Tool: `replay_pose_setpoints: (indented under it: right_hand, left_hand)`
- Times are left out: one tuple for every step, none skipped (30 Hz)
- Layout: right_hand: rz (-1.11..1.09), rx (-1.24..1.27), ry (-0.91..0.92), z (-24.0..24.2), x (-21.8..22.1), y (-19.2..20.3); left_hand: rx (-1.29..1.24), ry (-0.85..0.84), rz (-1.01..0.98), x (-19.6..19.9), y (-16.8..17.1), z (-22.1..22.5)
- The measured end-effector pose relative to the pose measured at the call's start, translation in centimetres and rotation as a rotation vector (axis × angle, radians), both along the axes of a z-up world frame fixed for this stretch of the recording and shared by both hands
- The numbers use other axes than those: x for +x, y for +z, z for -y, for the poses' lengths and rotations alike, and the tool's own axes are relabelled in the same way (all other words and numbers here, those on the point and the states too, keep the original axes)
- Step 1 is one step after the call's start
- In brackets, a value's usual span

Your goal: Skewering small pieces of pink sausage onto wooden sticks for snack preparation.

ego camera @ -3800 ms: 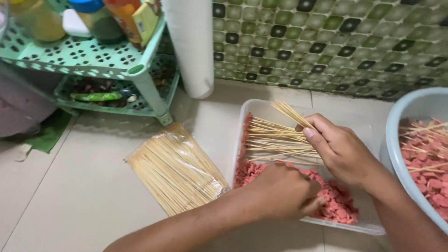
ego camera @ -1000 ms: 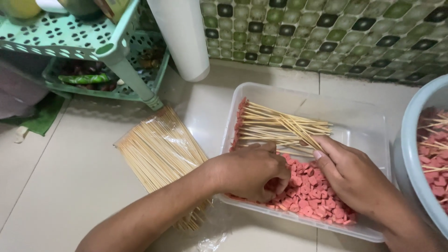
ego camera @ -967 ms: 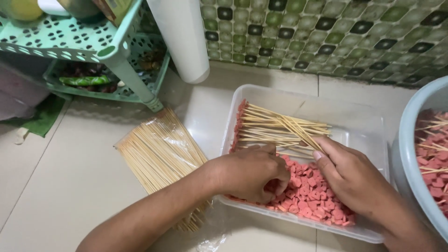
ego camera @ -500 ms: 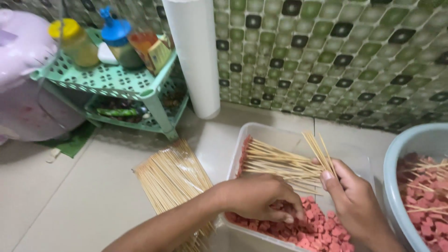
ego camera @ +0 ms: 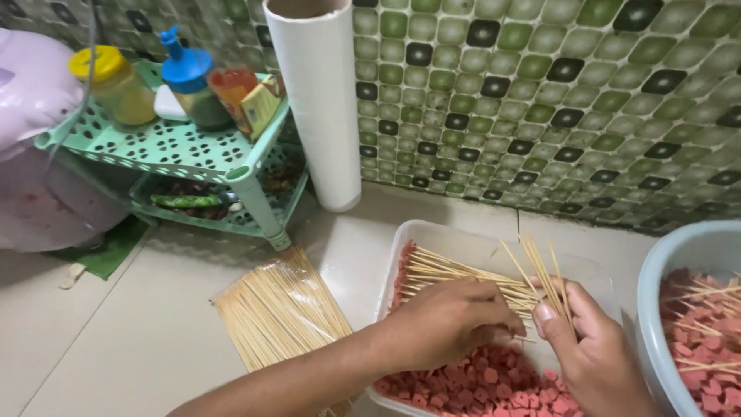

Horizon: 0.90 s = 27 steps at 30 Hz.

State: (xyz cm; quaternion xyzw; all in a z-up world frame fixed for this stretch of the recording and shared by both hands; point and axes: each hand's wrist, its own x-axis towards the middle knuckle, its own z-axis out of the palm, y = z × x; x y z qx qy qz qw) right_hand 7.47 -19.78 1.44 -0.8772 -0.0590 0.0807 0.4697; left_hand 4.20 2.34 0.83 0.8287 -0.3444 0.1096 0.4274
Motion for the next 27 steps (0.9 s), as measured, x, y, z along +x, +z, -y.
replay_pose_setpoints:
  right_hand:
    - [-0.011, -0.005, -0.012, -0.3, -0.4, 0.5]
    - [-0.006, -0.011, -0.022, -0.6, -0.7, 1.0]
    - [0.005, -0.016, -0.030, -0.8, -0.9, 1.6]
    - [0.001, -0.019, -0.039, -0.6, -0.9, 1.3]
    - [0.012, 0.011, -0.025, -0.5, -0.9, 1.0]
    - [0.024, 0.042, -0.011, -0.3, -0.9, 0.8]
    - [0.023, 0.040, -0.012, -0.7, -1.0, 1.4]
    - [-0.026, 0.021, -0.034, -1.0, -1.2, 2.0]
    - [-0.075, 0.003, -0.054, -1.4, -1.3, 2.7]
    - [-0.076, 0.001, -0.055, -1.1, -1.3, 2.3]
    - [-0.049, 0.022, -0.021, -0.9, -1.2, 2.0]
    - [-0.021, 0.043, 0.013, -0.7, -1.1, 1.6]
    - [-0.023, 0.041, 0.014, -0.5, -1.0, 1.3]
    - [0.010, 0.029, 0.028, -0.3, -0.9, 1.0]
    - [0.039, 0.015, 0.040, 0.0, -0.9, 0.7]
    - [0.034, 0.012, 0.041, 0.0, -1.0, 0.7]
    - [0.044, 0.015, 0.053, -0.1, -1.1, 0.8]
    - [0.053, 0.018, 0.065, -0.1, -1.2, 0.9]
    - [0.057, 0.017, 0.066, 0.0, -1.1, 0.8]
    - [0.032, -0.036, 0.069, 0.0, -1.1, 0.8]
    - [0.008, -0.092, 0.071, 0.1, -1.0, 0.8]
    - [0.011, -0.096, 0.072, -0.1, -1.1, 1.2]
    - [-0.057, -0.109, 0.012, -0.5, -1.1, 1.6]
    - [-0.124, -0.122, -0.049, -0.8, -1.2, 1.9]
    - [-0.124, -0.123, -0.046, -1.0, -1.1, 2.0]
    - [-0.150, -0.104, -0.057, -1.1, -1.1, 2.1]
    - [-0.179, -0.085, -0.072, -1.1, -1.1, 2.2]
  left_hand:
    - [-0.005, -0.012, -0.011, 0.0, 0.0, -0.1]
    - [-0.050, 0.033, 0.028, 0.1, 0.0, -0.2]
    - [-0.094, 0.081, 0.072, 0.2, 0.0, -0.3]
    - [-0.097, 0.072, 0.067, 0.2, 0.3, -0.3]
    - [-0.172, 0.116, -0.002, 0.2, 0.6, -0.3]
    - [-0.245, 0.161, -0.073, 0.1, 1.0, -0.4]
    - [-0.247, 0.159, -0.074, 0.2, 1.3, -0.5]
    - [-0.277, 0.203, -0.094, 0.3, 1.6, -0.7]
    - [-0.308, 0.247, -0.114, 0.3, 1.9, -0.8]
    - [-0.309, 0.247, -0.115, 0.5, 1.9, -0.8]
    - [-0.352, 0.285, -0.151, 0.7, 1.9, -0.9]
    - [-0.394, 0.322, -0.188, 0.8, 1.8, -0.9]
    - [-0.396, 0.324, -0.189, 0.8, 2.1, -1.0]
    - [-0.454, 0.337, -0.256, 0.8, 2.4, -1.1]
    - [-0.514, 0.350, -0.326, 0.7, 2.6, -1.1]
    - [-0.517, 0.351, -0.331, 0.7, 2.5, -1.1]
    - [-0.539, 0.359, -0.321, 0.8, 2.5, -1.2]
    - [-0.561, 0.367, -0.312, 0.9, 2.5, -1.2]
    - [-0.562, 0.367, -0.308, 0.9, 2.6, -1.3]
    - [-0.568, 0.367, -0.311, 0.9, 2.6, -1.4]
    - [-0.577, 0.366, -0.315, 0.9, 2.6, -1.4]
    - [-0.582, 0.366, -0.312, 0.9, 2.6, -1.3]
    - [-0.606, 0.356, -0.323, 0.9, 2.6, -1.3]
    - [-0.631, 0.346, -0.335, 1.0, 2.5, -1.3]
    - [-0.633, 0.349, -0.335, 1.0, 2.5, -1.4]
    - [-0.626, 0.348, -0.310, 1.0, 2.4, -1.4]
    - [-0.619, 0.343, -0.290, 1.0, 2.4, -1.4]
